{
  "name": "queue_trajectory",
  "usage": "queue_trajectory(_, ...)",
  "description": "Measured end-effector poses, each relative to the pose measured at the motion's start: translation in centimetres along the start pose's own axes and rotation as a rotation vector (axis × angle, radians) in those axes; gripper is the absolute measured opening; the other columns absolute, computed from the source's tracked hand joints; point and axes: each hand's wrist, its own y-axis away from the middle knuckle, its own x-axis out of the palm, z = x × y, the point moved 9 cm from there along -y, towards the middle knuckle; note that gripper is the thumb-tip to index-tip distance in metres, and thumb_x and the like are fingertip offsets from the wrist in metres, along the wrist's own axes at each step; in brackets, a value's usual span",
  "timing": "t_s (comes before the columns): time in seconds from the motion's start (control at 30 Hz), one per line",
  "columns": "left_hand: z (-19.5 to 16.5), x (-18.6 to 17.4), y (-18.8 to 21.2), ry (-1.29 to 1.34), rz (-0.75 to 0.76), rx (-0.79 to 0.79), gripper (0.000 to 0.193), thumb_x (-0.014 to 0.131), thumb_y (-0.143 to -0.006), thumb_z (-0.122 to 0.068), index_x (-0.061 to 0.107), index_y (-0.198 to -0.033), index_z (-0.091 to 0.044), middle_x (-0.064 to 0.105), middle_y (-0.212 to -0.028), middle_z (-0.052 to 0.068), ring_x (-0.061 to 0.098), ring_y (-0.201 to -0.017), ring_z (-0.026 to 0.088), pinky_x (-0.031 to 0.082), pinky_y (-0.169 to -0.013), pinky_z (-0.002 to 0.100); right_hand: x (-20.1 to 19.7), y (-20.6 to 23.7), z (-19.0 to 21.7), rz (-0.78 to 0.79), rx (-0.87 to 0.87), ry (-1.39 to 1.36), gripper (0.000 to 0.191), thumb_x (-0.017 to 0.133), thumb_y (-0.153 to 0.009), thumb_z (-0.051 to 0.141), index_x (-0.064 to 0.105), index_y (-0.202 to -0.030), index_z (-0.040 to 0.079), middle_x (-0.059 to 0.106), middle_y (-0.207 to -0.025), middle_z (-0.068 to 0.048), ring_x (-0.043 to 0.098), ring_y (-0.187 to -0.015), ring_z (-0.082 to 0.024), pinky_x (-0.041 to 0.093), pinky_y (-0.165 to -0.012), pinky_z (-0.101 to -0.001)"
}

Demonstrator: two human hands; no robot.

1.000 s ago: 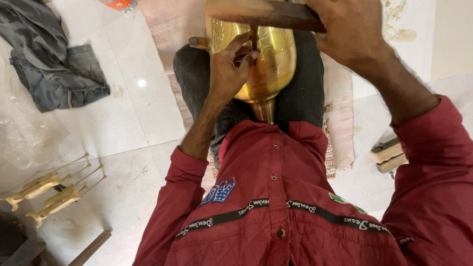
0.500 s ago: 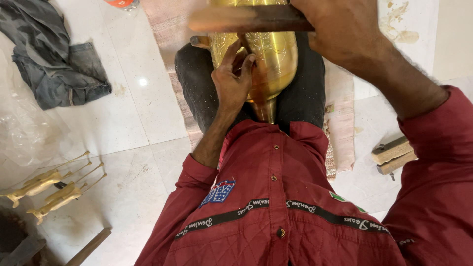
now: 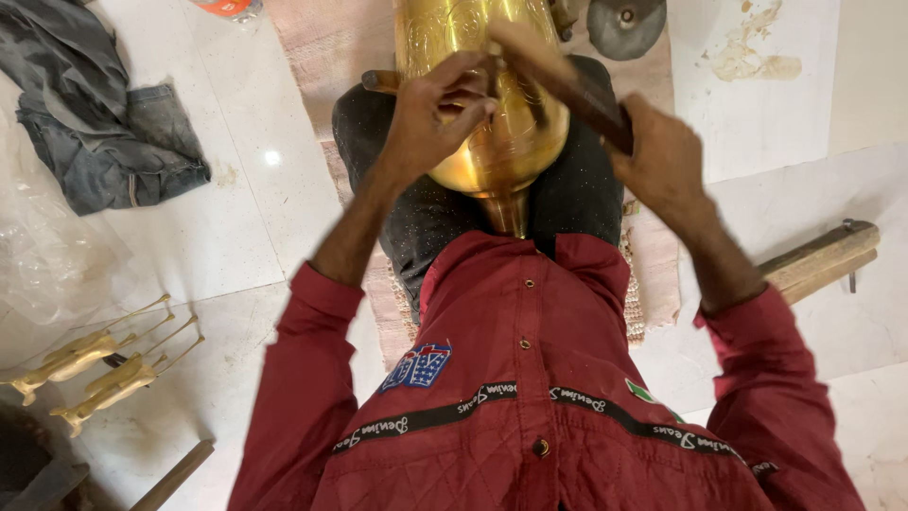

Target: The person sits on the floor with a brass vessel held between the legs and engraves decorative patterns on its surface, using a small punch held in one hand and striking it with a wooden mallet held in the other, repositioning the punch repeatedly to work different spots on the vessel.

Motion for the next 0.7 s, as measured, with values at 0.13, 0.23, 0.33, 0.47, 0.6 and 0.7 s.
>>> queue_trajectory(0.13, -1.0, 2.8, -2.4, -0.103, 0.459, 0.066, 0.044, 0.059, -0.102, 0.001, 0.06, -0.145, -0.011, 0.079, -0.11, 0.013, 0.08, -0.091, 0.022, 0.069, -0.085, 0.038, 4.0, 4.3, -1.5, -0.018, 0.21, -0.284, 0.037, 0.081, -0.094, 0.021, 0.06, -0.119, 0.003, 0.071, -0.093, -0.022, 0.072, -0.084, -0.038, 0.054, -0.07, -0.0443)
queue_trajectory(0.23, -0.6, 4.2, -3.5, -0.244, 0.64, -0.006, 0.046, 0.063, -0.097, 0.001, 0.062, -0.141, -0.014, 0.08, -0.104, 0.009, 0.079, -0.074, 0.02, 0.065, -0.063, 0.037, 4.8, 6.1, -0.7, -0.11, 0.201, -0.325, 0.032, 0.079, -0.096, 0.023, 0.062, -0.117, 0.005, 0.075, -0.098, -0.018, 0.076, -0.086, -0.032, 0.057, -0.073, -0.0403)
queue_trajectory(0.33, -2.9, 5.1, -4.0, -0.223, 0.693, 0.228, 0.042, 0.069, -0.095, 0.004, 0.067, -0.135, -0.01, 0.08, -0.104, 0.01, 0.08, -0.085, 0.016, 0.066, -0.074, 0.032, 5.8, 7.0, -0.1, -0.079, 0.258, -0.421, 0.035, 0.079, -0.096, 0.023, 0.06, -0.119, 0.003, 0.073, -0.095, -0.019, 0.074, -0.086, -0.035, 0.055, -0.07, -0.0421)
queue_trajectory(0.47, -3.3, 5.8, -4.1, -0.265, 0.723, 0.31, 0.046, 0.073, -0.092, 0.003, 0.067, -0.136, -0.009, 0.08, -0.104, 0.012, 0.079, -0.084, 0.018, 0.065, -0.073, 0.035, 5.3, 7.5, 0.0, -0.129, 0.344, -0.384, 0.03, 0.078, -0.097, 0.023, 0.063, -0.117, 0.006, 0.074, -0.092, -0.017, 0.073, -0.08, -0.032, 0.054, -0.068, -0.0409)
queue_trajectory(0.6, -3.1, 6.4, -4.2, -0.312, 0.788, 0.291, 0.044, 0.073, -0.093, 0.001, 0.067, -0.136, -0.009, 0.08, -0.102, 0.012, 0.078, -0.079, 0.017, 0.065, -0.066, 0.034, 4.2, 7.3, 0.4, -0.159, 0.279, -0.302, 0.027, 0.076, -0.097, 0.018, 0.065, -0.118, 0.005, 0.074, -0.093, -0.016, 0.072, -0.08, -0.028, 0.053, -0.068, -0.0366)
queue_trajectory(0.7, -3.7, 6.3, -4.4, -0.322, 0.798, 0.305, 0.045, 0.077, -0.091, -0.005, 0.067, -0.135, -0.01, 0.08, -0.097, 0.011, 0.077, -0.074, 0.016, 0.064, -0.066, 0.034, 4.1, 7.6, 0.0, -0.199, 0.279, -0.358, 0.024, 0.075, -0.098, 0.014, 0.064, -0.117, 0.003, 0.073, -0.089, -0.016, 0.07, -0.077, -0.021, 0.053, -0.066, -0.0323)
